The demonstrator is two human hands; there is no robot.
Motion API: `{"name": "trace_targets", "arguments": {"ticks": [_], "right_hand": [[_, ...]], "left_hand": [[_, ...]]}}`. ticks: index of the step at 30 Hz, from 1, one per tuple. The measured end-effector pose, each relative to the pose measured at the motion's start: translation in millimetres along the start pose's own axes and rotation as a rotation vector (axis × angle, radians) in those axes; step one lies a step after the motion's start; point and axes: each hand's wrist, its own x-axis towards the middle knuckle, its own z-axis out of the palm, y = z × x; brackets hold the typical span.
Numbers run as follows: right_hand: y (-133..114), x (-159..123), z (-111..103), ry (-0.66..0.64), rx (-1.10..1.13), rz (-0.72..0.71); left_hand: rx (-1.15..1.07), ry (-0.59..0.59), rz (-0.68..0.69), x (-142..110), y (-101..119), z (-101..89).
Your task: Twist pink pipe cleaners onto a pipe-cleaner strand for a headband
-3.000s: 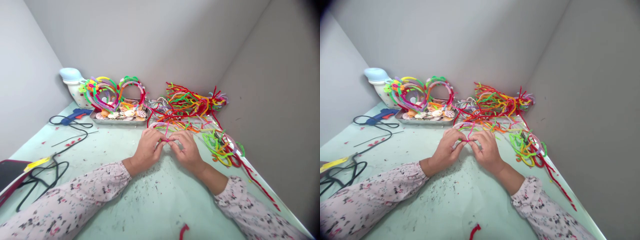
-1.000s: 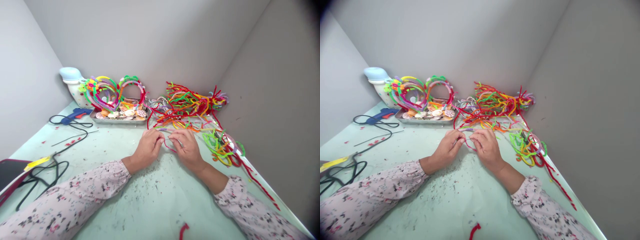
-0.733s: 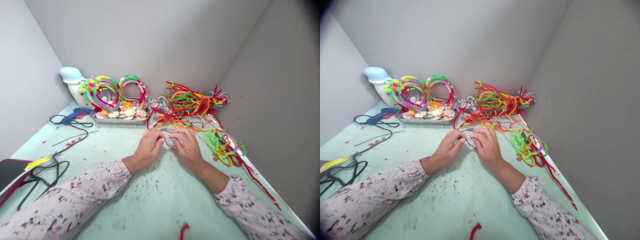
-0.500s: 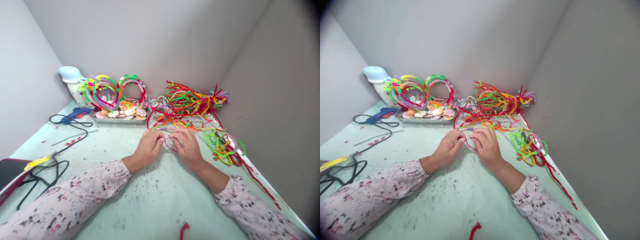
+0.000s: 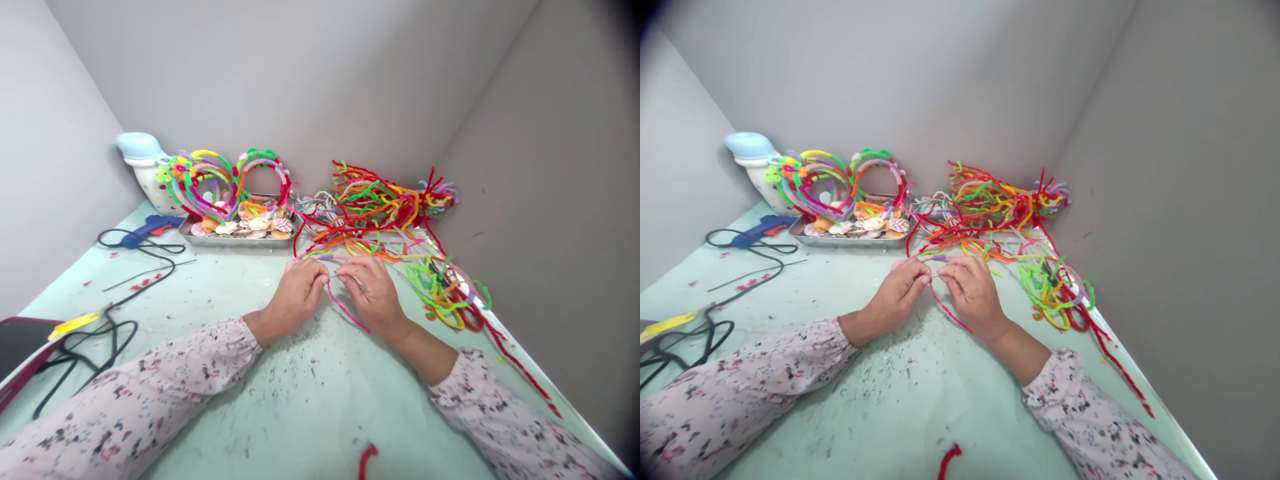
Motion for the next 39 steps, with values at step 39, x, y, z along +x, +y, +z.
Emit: {"name": "trace_targets", "arguments": {"ticks": [39], "right_hand": [[-2.7,0.9,-2.0,-0.003,0.038,0.055]], "left_hand": [[-0.043,0.139,0.037,-1.8,0.9,-0.8]]}}
